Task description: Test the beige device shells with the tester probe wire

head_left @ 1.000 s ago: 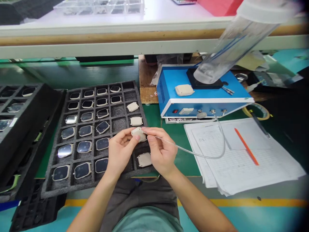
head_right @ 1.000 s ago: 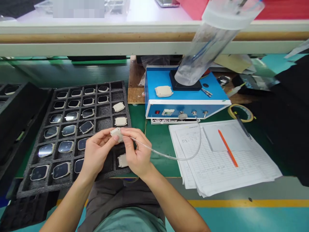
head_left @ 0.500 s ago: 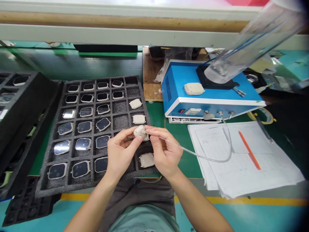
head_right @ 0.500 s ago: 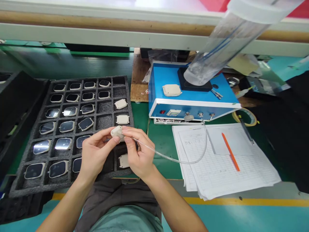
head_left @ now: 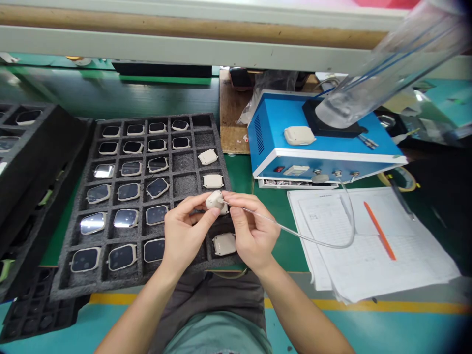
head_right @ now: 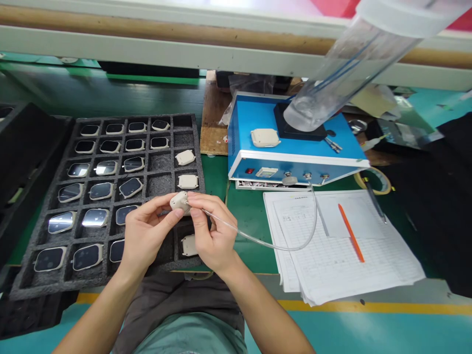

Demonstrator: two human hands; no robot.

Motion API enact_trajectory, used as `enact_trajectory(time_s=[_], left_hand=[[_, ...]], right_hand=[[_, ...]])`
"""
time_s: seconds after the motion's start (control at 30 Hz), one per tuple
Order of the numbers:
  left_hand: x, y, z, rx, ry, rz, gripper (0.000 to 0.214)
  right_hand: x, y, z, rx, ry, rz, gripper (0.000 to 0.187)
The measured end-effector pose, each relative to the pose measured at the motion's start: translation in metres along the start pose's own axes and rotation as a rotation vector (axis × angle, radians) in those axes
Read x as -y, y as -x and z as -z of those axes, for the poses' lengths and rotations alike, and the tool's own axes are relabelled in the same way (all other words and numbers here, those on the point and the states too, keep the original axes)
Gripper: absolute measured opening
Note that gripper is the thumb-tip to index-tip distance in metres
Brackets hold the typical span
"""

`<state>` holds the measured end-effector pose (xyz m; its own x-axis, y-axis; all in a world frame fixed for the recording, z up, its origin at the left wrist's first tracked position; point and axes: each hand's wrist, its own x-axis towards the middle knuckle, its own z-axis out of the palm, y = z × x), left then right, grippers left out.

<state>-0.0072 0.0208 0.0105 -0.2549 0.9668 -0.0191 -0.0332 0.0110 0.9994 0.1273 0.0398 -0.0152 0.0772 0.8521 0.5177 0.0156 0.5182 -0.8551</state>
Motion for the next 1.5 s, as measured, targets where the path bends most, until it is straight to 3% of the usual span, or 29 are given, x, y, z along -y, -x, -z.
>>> enact_trajectory(time_s=[1.5], left_hand=[[-0.0022,-0.0069,0.0008,-0.035,-0.036,-0.059,0.036]], right_hand=[[-0.0009,-0.0094,-0.0058,-0.007,-0.038,0.042,0.016]])
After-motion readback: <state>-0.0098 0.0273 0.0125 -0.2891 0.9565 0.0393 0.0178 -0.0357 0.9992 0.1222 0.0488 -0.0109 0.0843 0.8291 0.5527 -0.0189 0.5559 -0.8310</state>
